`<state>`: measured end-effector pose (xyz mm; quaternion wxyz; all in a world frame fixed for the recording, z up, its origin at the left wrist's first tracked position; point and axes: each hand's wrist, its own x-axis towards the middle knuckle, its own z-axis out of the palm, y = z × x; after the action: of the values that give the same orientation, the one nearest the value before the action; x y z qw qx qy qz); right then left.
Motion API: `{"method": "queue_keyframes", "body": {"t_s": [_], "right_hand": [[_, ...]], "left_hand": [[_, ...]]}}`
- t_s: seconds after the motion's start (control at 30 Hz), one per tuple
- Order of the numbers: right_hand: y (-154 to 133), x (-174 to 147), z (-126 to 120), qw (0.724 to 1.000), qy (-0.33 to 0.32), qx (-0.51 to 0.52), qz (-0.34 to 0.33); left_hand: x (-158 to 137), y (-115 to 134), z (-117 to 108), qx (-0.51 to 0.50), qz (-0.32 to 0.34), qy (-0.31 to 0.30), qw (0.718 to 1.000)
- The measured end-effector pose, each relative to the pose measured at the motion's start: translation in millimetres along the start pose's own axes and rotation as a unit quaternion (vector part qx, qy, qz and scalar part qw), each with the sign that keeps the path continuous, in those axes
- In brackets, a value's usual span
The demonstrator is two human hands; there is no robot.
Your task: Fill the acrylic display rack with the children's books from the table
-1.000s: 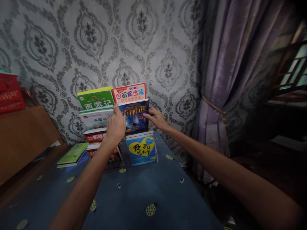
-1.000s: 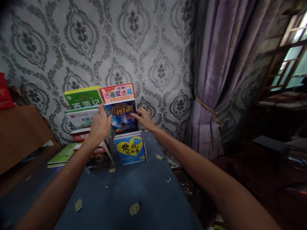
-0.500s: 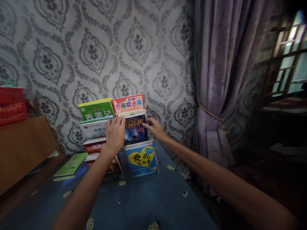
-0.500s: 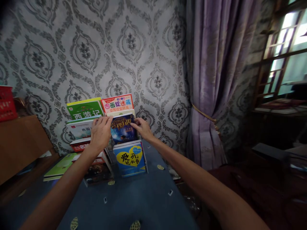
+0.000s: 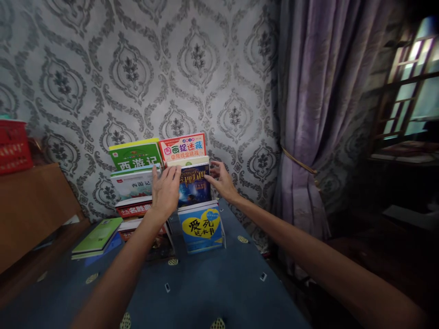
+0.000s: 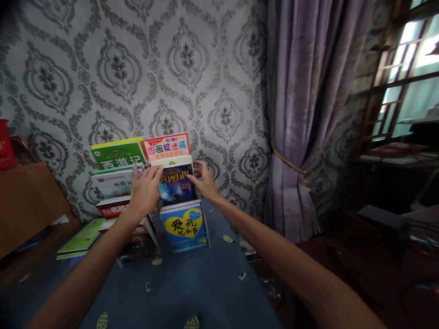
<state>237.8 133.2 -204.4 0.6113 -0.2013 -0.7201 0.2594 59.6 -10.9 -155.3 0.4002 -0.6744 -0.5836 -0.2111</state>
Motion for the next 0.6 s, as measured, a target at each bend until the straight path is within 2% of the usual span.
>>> {"method": "queue_keyframes", "body": {"t_s": [0.1, 0.27, 0.4, 0.6], "right_hand": [[2, 1, 2, 1.0, -0.009, -0.006, 0.005], [6, 7, 5, 1.0, -0.017, 0.0, 0.014], [5, 12, 12, 0.999, -0.016, 0.04, 0.02], [3, 20, 23, 0.999, 0.009, 0.02, 0.04]], "left_hand": [[2, -11, -13, -0.013, -0.002, 0.005, 1.0], [24, -45, -31, -0.02, -0.048, 0.034, 0.998], [47, -56, -32, -0.029, -0.011, -0.036, 0.999], [56, -44, -24, 0.002, 0.012, -0.131, 0.991]]}}
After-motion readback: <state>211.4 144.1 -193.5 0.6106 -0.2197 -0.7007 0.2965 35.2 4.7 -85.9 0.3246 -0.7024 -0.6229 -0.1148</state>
